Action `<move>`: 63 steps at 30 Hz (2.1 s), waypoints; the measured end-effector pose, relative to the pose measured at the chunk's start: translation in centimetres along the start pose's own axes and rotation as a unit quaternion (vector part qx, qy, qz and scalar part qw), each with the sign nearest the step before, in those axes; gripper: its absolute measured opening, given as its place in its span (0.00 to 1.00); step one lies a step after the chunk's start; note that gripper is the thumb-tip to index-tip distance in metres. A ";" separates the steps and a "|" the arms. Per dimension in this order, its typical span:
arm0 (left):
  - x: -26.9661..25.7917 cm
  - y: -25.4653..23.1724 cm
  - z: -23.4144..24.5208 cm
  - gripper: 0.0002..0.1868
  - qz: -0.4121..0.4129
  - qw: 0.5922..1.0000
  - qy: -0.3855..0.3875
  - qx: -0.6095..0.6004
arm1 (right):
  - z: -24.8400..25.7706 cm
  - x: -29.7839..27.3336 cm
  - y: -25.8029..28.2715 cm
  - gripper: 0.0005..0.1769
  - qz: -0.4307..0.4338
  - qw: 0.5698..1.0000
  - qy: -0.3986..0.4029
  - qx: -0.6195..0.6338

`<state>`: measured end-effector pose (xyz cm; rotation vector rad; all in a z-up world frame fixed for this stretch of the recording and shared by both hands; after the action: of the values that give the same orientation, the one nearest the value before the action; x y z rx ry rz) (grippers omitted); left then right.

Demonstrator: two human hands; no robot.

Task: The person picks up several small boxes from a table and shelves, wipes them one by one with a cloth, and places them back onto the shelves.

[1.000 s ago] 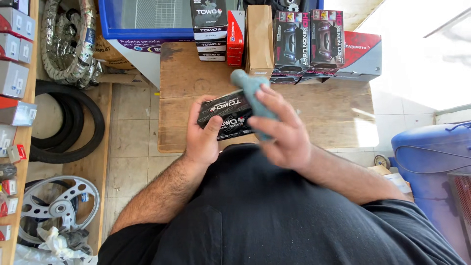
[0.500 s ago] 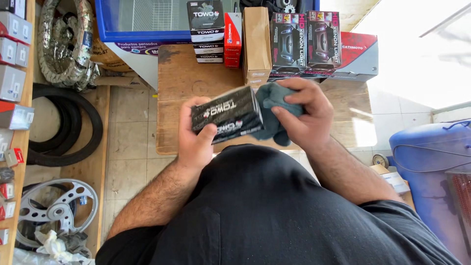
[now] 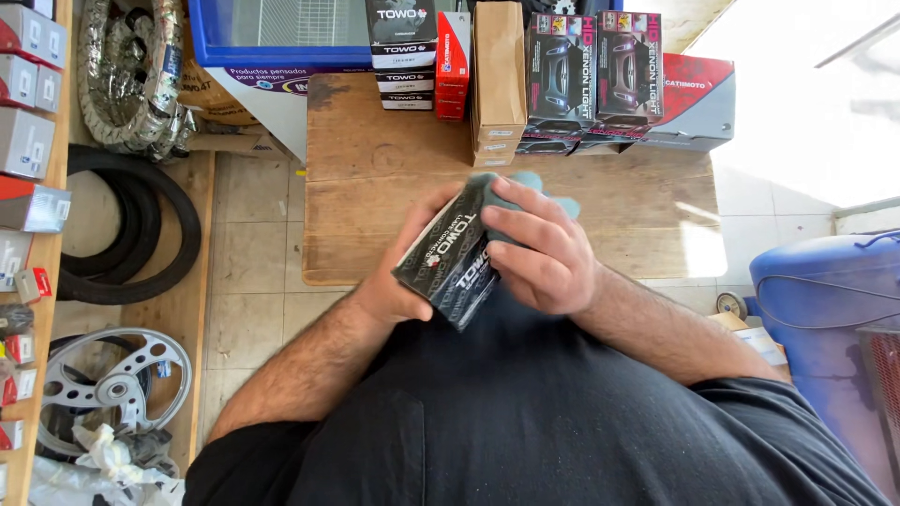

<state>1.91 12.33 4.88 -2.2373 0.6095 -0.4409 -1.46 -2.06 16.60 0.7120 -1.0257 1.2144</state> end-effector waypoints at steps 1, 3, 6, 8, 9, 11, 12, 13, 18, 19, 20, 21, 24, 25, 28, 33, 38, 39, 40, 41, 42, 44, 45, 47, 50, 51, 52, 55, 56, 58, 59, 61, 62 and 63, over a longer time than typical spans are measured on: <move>0.0 0.8 -0.3 0.62 0.020 0.998 0.053 -0.015 | -0.2 -0.1 0.1 0.10 0.003 1.000 -0.019 0.021; 0.5 1.3 -0.9 0.75 0.038 0.993 0.110 -0.029 | -0.6 -0.3 0.4 0.12 0.008 0.998 -0.036 0.041; 1.0 1.1 -1.2 0.75 0.019 0.992 0.081 0.090 | -1.2 -0.3 1.0 0.10 -0.028 0.998 -0.020 0.058; 1.4 0.5 0.0 0.66 -0.042 0.998 0.007 0.042 | -1.7 0.2 2.3 0.11 -0.001 0.995 -0.001 0.096; 1.4 0.3 0.0 0.66 -0.041 0.998 0.006 0.043 | -1.8 -0.3 1.7 0.11 -0.001 0.995 -0.002 0.097; 1.4 -0.1 -0.5 0.70 -0.050 0.996 0.035 0.068 | -1.9 -1.0 1.1 0.13 0.051 0.994 0.007 0.096; 1.3 -0.1 -0.8 0.70 -0.050 0.996 0.036 0.067 | -1.9 -1.4 0.5 0.13 0.050 0.994 0.008 0.095; 1.2 0.1 -1.3 0.74 -0.037 0.994 0.052 0.088 | -1.7 -1.8 -0.9 0.17 -0.018 0.991 -0.014 0.135; 1.3 0.3 -1.2 0.79 -0.040 0.991 0.043 0.122 | -2.6 -2.3 -2.6 0.23 -0.227 0.956 -0.056 0.176; 1.5 0.6 -0.3 0.74 -0.045 0.995 -0.001 0.090 | -2.9 -1.6 -1.6 0.22 -0.203 0.959 -0.053 0.189; 1.6 1.2 0.5 0.69 -0.050 0.996 -0.045 0.056 | -3.1 -1.0 -0.6 0.21 -0.179 0.962 -0.049 0.201; 1.8 1.9 0.6 0.69 -0.049 0.996 -0.045 0.054 | -3.4 -0.8 -0.8 0.21 -0.180 0.962 -0.047 0.201; 2.0 5.0 3.3 0.55 -0.019 0.989 -0.149 -0.014 | -3.5 0.6 -0.2 0.14 -0.065 0.990 -0.035 0.119; 2.1 6.7 4.3 0.37 0.002 0.991 -0.126 -0.037 | -3.7 1.0 0.3 0.13 -0.010 0.999 -0.008 0.049; 2.2 8.9 3.4 0.22 0.019 0.882 0.081 -0.464 | -4.3 1.7 0.7 0.16 0.083 0.995 0.037 -0.044; 1.1 8.0 3.6 0.36 0.214 0.854 0.014 -0.474 | -4.1 0.9 0.2 0.18 0.128 0.988 0.048 -0.076; 0.0 2.0 0.9 0.54 0.202 0.901 -0.017 -0.385 | -4.1 -0.1 0.5 0.09 0.130 0.984 0.086 -0.090; -0.1 2.1 1.2 0.54 0.202 0.899 -0.018 -0.387 | -4.1 -0.5 0.3 0.09 0.128 0.984 0.088 -0.088; -0.3 2.2 1.9 0.52 0.183 0.905 -0.043 -0.382 | -4.1 -0.9 -0.1 0.08 0.107 0.987 0.087 -0.086; -0.5 2.3 2.6 0.50 0.165 0.909 -0.069 -0.375 | -4.0 -1.3 -0.5 0.09 0.087 0.989 0.087 -0.084; -0.6 2.2 2.9 0.50 0.168 0.908 -0.069 -0.378 | -4.1 -1.6 -0.5 0.09 0.083 0.989 0.089 -0.085; -0.5 1.1 3.1 0.50 0.131 0.942 -0.019 -0.309 | -3.8 -2.2 -1.3 0.11 0.028 0.994 0.062 -0.083; -0.6 0.8 3.0 0.50 0.135 0.941 -0.019 -0.311 | -3.7 -3.5 -1.3 0.11 0.024 0.994 0.063 -0.085; -0.8 -0.2 2.6 0.49 0.100 0.955 0.029 -0.278 | -3.4 -6.7 -2.4 0.10 -0.087 0.989 0.069 -0.093; -2.0 0.2 2.3 0.47 0.117 0.960 0.049 -0.250 | -2.5 -9.7 -3.1 0.10 -0.222 0.970 0.062 -0.079; -2.2 0.6 1.9 0.47 0.122 0.958 0.055 -0.252 | -2.0 -11.9 -2.7 0.10 -0.224 0.969 0.063 -0.087; -2.3 1.0 1.8 0.47 0.129 0.957 0.044 -0.254 | -1.6 -14.6 -3.0 0.12 -0.278 0.954 0.058 -0.096; -2.1 2.3 1.2 0.47 0.147 0.957 0.019 -0.250 | 0.1 -22.7 -3.4 0.14 -0.377 0.918 0.042 -0.115; -2.2 2.7 1.1 0.47 0.152 0.957 -0.003 -0.246 | 0.5 -25.7 -3.6 0.15 -0.422 0.898 0.035 -0.115; -1.8 3.4 0.5 0.45 0.148 0.961 -0.024 -0.233 | 1.5 -26.9 -4.6 0.15 -0.419 0.900 0.037 -0.115; -1.6 3.7 0.4 0.44 0.141 0.963 -0.043 -0.224 | 1.7 -27.5 -5.2 0.15 -0.416 0.901 0.044 -0.116; -0.8 3.9 -0.9 0.42 0.115 0.970 -0.048 -0.209 | 2.1 -28.1 -6.7 0.12 -0.353 0.924 0.068 -0.133; -0.4 3.9 -1.5 0.40 0.091 0.974 -0.052 -0.200 | 2.0 -28.0 -7.6 0.09 -0.290 0.940 0.096 -0.154; -0.4 4.6 -1.5 0.40 0.077 0.976 -0.060 -0.194 | 2.0 -29.0 -8.3 0.09 -0.280 0.945 0.093 -0.141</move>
<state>-0.45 8.91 2.32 -2.5363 0.8567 -0.1123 5.30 -17.56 -8.47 0.5934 -0.7461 0.6105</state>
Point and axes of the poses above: each hand's wrist, its own x-axis towards the middle knuckle, its own z-axis out of the back of the hand, y = z × x, the point moved 6 cm from there along x, towards the middle knuckle, and after that the axes turned 15 degrees about z, right-handed, at the moved point
